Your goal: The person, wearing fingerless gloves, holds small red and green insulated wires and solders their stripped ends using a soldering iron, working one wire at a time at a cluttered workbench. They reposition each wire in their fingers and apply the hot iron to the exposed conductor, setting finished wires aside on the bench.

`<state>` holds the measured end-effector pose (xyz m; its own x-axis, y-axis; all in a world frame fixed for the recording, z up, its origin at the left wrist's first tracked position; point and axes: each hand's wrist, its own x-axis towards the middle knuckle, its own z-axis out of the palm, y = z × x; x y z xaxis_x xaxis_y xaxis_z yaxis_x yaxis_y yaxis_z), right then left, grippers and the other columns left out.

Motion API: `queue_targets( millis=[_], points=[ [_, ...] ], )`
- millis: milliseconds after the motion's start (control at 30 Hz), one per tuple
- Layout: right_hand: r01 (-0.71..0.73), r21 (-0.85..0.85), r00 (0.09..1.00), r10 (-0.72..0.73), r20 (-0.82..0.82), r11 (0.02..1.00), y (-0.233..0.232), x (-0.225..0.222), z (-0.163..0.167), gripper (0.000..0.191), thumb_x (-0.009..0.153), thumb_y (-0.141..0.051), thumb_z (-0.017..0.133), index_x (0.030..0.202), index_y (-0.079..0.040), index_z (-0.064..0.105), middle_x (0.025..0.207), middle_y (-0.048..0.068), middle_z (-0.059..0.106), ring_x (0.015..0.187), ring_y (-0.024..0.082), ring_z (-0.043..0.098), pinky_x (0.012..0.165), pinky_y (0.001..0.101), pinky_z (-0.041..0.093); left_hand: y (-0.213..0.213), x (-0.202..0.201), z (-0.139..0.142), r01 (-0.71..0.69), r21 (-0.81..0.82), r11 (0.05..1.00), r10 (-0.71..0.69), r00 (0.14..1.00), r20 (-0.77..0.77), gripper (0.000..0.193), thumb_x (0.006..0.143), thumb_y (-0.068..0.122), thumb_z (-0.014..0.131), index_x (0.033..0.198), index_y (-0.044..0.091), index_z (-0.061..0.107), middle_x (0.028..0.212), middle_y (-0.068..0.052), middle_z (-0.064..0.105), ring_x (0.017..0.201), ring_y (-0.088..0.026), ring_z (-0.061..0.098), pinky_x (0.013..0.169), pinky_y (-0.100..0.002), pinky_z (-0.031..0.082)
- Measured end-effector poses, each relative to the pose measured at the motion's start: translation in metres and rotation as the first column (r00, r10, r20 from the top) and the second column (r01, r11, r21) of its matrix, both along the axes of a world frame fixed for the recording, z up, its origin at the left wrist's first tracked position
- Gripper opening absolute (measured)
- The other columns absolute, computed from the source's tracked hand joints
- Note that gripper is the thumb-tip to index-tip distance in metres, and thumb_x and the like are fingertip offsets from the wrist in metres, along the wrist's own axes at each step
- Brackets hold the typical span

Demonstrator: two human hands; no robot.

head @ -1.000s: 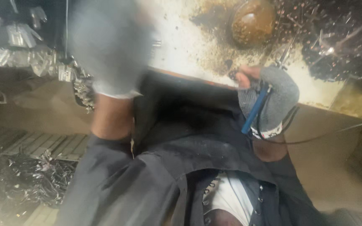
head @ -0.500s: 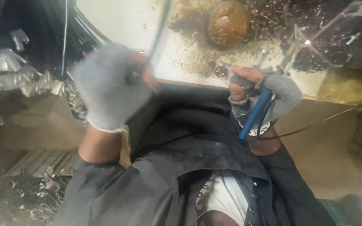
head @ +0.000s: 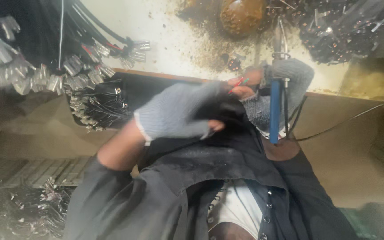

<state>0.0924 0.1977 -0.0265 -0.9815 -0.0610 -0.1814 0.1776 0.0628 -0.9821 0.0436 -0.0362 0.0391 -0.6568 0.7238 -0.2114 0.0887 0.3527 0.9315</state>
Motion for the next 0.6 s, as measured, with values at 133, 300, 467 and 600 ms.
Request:
queue_targets(
  millis=[133,300,467,600],
  points=[
    [0.071,-0.241,0.988,-0.036,0.149,0.968,0.004,-0.003,0.004,0.015,0.094,-0.011,0.081,0.101,-0.007,0.069,0.095,0.005,0.074,0.088,0.015,0.071,0.082,0.0301,0.059,0.029,0.011,-0.019,-0.312,0.082,0.946,0.321,0.937,-0.139,0.039,0.104,0.027,0.071,0.135,0.010,0.054,0.115,-0.015,0.071,0.104,-0.035,0.074,0.086,-0.039,0.059],
    [0.074,-0.185,0.997,-0.072,0.016,0.980,0.013,-0.006,0.004,0.018,0.094,-0.014,0.083,0.100,-0.007,0.068,0.093,0.005,0.073,0.086,0.015,0.070,0.082,0.0292,0.057,0.030,0.013,-0.034,-0.267,0.055,0.962,0.273,0.942,-0.194,0.022,0.103,0.022,0.071,0.120,0.009,0.067,0.100,-0.015,0.067,0.091,-0.036,0.069,0.078,-0.043,0.053],
    [0.046,-0.091,0.999,-0.047,-0.018,0.995,0.013,-0.002,-0.002,0.017,0.096,-0.015,0.082,0.101,-0.006,0.069,0.096,0.006,0.073,0.088,0.016,0.070,0.083,0.0292,0.057,0.028,0.012,-0.028,-0.334,0.090,0.938,0.346,0.909,-0.230,0.020,0.097,0.025,0.076,0.105,0.008,0.068,0.089,-0.012,0.064,0.082,-0.034,0.068,0.070,-0.042,0.053],
    [0.061,-0.093,0.998,-0.064,-0.027,0.994,0.012,0.001,-0.003,0.017,0.098,-0.016,0.082,0.101,-0.005,0.069,0.098,0.007,0.073,0.090,0.016,0.069,0.085,0.0292,0.056,0.036,0.012,-0.023,-0.401,0.050,0.915,0.389,0.841,-0.376,0.014,0.098,0.021,0.077,0.100,0.010,0.068,0.088,-0.010,0.063,0.080,-0.033,0.066,0.069,-0.043,0.051]
  ],
)
